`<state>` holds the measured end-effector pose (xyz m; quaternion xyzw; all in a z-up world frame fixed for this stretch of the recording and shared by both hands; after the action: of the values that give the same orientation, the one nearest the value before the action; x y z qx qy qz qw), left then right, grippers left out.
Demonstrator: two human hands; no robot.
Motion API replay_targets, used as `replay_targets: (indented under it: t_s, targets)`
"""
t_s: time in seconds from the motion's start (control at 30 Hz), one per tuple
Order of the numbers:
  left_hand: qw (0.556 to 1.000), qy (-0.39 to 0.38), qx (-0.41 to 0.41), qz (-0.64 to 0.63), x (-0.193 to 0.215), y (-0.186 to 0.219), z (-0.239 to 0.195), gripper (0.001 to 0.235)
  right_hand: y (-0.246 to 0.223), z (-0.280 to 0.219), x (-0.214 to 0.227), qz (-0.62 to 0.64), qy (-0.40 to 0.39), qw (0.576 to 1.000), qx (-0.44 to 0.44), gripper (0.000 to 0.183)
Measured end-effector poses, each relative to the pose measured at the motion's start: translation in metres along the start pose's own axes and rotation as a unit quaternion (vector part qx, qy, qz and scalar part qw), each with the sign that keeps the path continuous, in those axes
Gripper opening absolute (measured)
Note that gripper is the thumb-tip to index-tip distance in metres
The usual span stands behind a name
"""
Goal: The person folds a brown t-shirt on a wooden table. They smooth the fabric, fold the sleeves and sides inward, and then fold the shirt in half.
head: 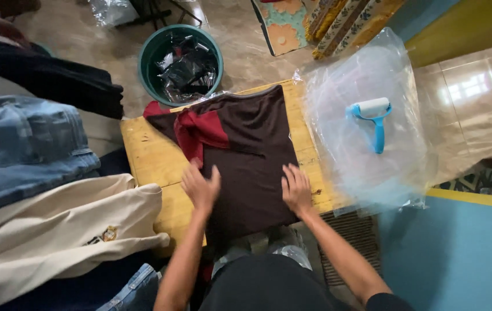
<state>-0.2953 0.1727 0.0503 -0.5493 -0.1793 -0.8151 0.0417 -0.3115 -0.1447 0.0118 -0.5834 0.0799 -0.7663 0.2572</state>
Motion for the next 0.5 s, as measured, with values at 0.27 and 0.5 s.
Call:
replay_targets:
  t_s: [0.27, 0.5]
  targets:
    - [0.958, -0.043, 0.276, -0.064, -0.123, -0.069, 0.12, 0.086, 0.026, 0.179, -0.04, 0.03, -0.053, 0.998, 0.0, 0.062]
    - [0.976, -0.057, 0.178, -0.108, -0.058, -0.071, 0.102, 0.025, 0.077, 0.245, -0.1, -0.055, -0.219, 0.974, 0.016, 0.069]
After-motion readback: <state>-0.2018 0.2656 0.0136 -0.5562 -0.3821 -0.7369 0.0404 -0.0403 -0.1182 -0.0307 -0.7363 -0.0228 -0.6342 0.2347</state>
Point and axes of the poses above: each hand's wrist, its own z-axis towards the middle knuckle, its own x-axis out of the back of the hand, y = z × x, the point moved 4 cm from there along z, towards the middle knuckle, and after that the axes turned 9 degrees about z, right-handed, at the moved point
